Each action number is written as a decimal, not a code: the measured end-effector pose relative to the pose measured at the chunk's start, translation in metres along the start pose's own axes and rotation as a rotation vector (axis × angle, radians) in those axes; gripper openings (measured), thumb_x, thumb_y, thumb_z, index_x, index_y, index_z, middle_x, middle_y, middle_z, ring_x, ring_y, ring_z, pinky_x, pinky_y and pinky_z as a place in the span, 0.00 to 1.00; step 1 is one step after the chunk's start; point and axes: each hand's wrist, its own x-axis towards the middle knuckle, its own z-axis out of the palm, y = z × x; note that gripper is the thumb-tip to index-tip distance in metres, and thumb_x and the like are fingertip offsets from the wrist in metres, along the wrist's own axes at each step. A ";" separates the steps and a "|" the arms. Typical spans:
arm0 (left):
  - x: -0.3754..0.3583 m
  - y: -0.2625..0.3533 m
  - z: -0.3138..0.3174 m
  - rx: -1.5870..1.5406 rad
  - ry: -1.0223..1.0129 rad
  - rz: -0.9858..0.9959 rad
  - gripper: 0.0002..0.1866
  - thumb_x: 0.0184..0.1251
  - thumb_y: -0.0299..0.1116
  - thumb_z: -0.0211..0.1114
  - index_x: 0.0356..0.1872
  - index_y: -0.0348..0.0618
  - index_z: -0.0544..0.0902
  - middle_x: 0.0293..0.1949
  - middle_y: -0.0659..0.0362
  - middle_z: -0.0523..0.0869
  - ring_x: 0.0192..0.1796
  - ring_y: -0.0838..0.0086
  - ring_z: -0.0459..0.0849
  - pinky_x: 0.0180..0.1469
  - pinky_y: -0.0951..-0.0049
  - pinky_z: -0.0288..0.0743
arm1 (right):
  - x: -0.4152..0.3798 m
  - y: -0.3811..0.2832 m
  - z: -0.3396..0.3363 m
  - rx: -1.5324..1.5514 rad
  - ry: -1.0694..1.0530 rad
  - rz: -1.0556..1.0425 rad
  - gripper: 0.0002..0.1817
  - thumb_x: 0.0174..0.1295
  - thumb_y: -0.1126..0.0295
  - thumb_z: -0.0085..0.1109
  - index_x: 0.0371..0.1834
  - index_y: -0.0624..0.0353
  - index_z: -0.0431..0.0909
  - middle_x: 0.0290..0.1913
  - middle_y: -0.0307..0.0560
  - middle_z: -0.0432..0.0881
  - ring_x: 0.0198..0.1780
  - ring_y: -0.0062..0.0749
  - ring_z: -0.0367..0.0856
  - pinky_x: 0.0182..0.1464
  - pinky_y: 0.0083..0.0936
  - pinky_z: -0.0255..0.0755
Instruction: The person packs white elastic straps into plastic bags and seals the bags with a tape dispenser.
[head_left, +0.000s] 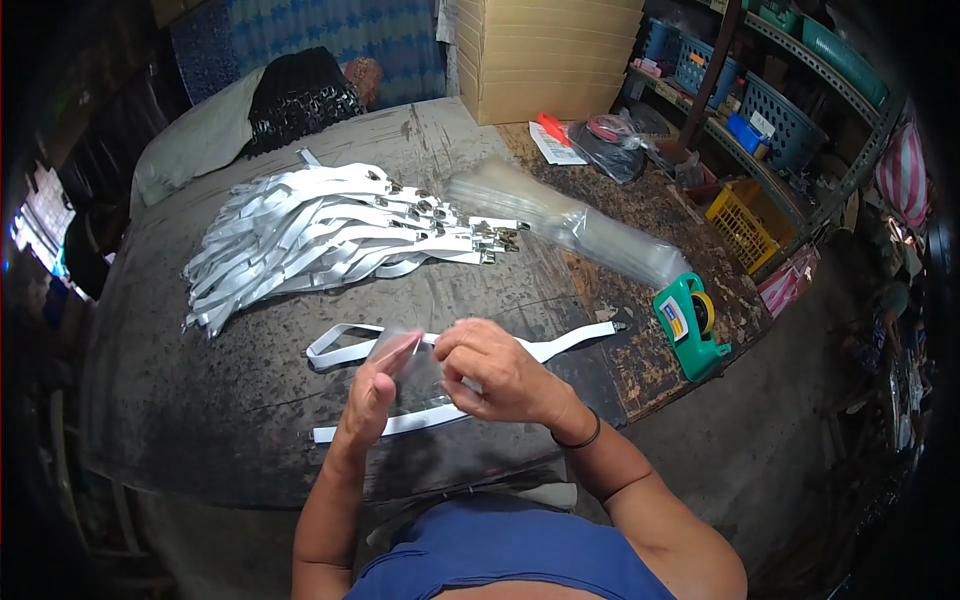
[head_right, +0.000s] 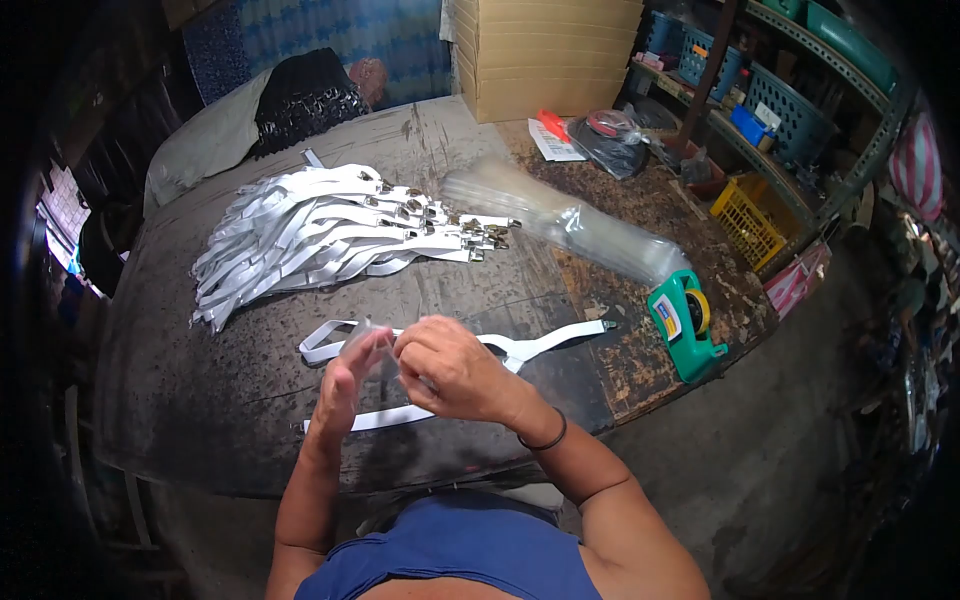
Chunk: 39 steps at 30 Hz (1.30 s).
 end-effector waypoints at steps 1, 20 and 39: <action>-0.002 0.008 0.008 -0.077 0.112 0.064 0.57 0.61 0.78 0.53 0.69 0.26 0.69 0.72 0.48 0.70 0.74 0.62 0.66 0.75 0.61 0.56 | -0.002 -0.002 0.002 0.044 -0.076 0.023 0.12 0.50 0.78 0.68 0.28 0.57 0.71 0.46 0.48 0.81 0.52 0.45 0.81 0.57 0.41 0.74; -0.053 0.071 0.027 0.344 0.268 0.479 0.23 0.80 0.53 0.49 0.65 0.59 0.79 0.79 0.38 0.49 0.82 0.45 0.41 0.78 0.43 0.32 | 0.032 -0.048 0.035 0.974 -0.204 0.032 0.18 0.60 0.69 0.67 0.51 0.56 0.74 0.53 0.46 0.70 0.62 0.42 0.66 0.68 0.38 0.59; -0.215 0.120 -0.107 -0.384 0.679 0.681 0.13 0.82 0.35 0.50 0.53 0.40 0.79 0.52 0.60 0.85 0.58 0.69 0.80 0.61 0.65 0.74 | 0.007 -0.051 0.045 0.943 -0.579 0.169 0.19 0.63 0.63 0.67 0.25 0.63 0.68 0.20 0.47 0.68 0.23 0.42 0.69 0.29 0.37 0.64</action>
